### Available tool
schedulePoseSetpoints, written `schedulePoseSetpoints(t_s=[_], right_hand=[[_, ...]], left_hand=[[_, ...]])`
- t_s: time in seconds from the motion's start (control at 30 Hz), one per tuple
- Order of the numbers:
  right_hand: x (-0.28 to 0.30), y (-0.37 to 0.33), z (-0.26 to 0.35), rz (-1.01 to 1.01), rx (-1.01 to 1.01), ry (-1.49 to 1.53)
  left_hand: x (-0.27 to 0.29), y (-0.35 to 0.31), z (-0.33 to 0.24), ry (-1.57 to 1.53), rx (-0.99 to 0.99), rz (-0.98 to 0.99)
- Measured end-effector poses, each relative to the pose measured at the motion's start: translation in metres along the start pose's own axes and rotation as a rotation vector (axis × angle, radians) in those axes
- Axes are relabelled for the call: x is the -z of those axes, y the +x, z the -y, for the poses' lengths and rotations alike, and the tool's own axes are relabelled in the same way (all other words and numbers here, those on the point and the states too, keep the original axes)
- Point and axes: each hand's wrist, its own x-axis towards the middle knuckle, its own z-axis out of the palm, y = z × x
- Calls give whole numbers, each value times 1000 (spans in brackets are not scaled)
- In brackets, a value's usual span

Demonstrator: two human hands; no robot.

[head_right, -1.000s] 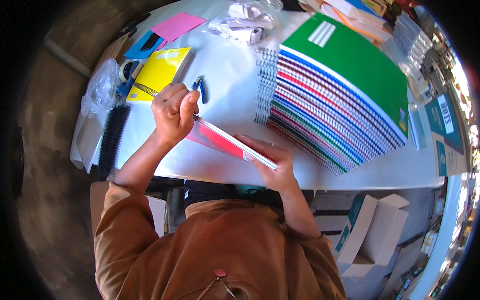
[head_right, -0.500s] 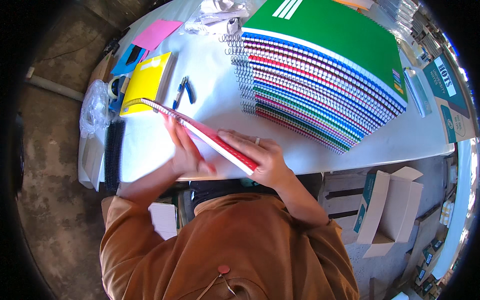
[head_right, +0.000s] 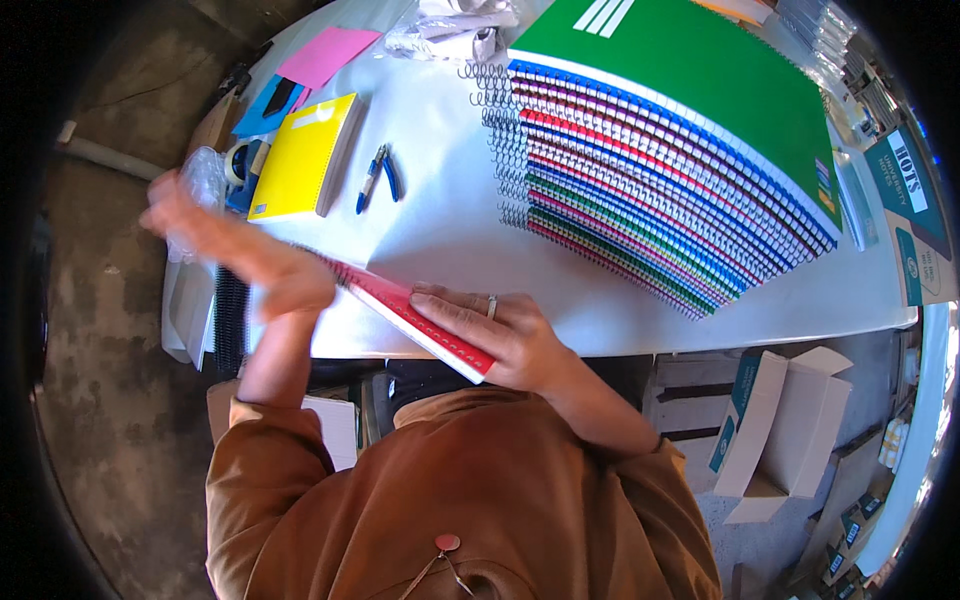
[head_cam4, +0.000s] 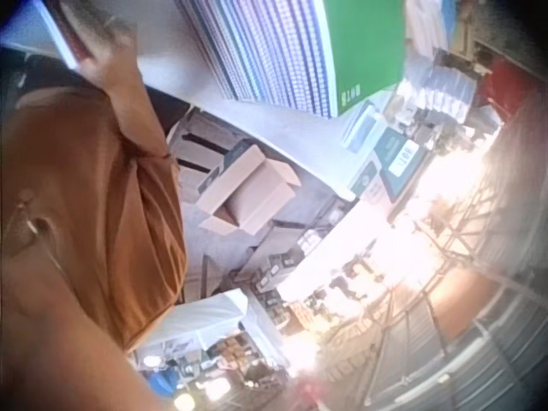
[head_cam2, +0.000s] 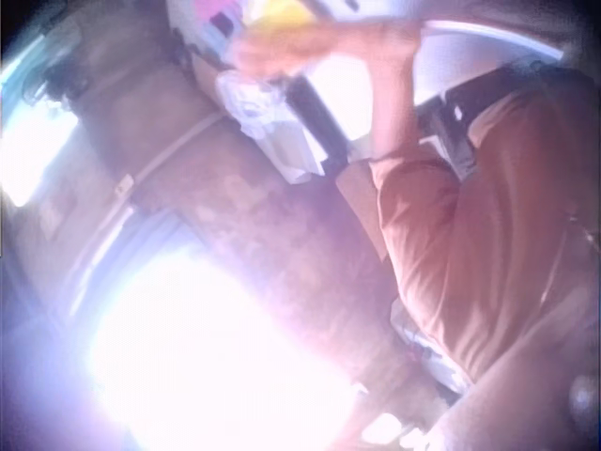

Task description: The person assembles spiral notebooks by picking up covers of different colors, threading the spiral binding through the holes by spinning it with their hands, and then stacking the completed notebooks on top of one another.

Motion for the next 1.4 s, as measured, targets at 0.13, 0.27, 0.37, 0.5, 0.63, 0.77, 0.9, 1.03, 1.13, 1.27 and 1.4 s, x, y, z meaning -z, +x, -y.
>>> schedulePoseSetpoints(t_s=[0.13,0.27,0.37,0.5,0.63,0.77,0.9,1.03,1.13,1.27,1.4], right_hand=[[10,-1,-3,-67,-68,-19],[8,0,-7,-20,-26,52],[4,4,0,102,165,-290],[-29,29,39,296,301,-411],[-54,32,54,376,280,-310],[-20,12,15,188,-402,218],[7,11,-5,-229,-516,339],[13,10,-9,-214,-533,322],[15,9,-11,-203,-524,313],[15,15,-6,-147,-554,330],[12,13,-8,-138,-427,107]], left_hand=[[-36,23,-57,-44,-173,-296],[3,56,-69,-102,123,-37],[38,124,-60,84,523,261],[3,145,-27,966,113,-38],[31,216,28,1185,204,-453],[82,212,18,889,292,-403],[65,157,-28,69,446,68],[44,132,-27,-2,307,19],[38,133,-25,-21,259,-1],[27,126,-16,129,-159,-126],[20,119,-16,205,-316,-361]])
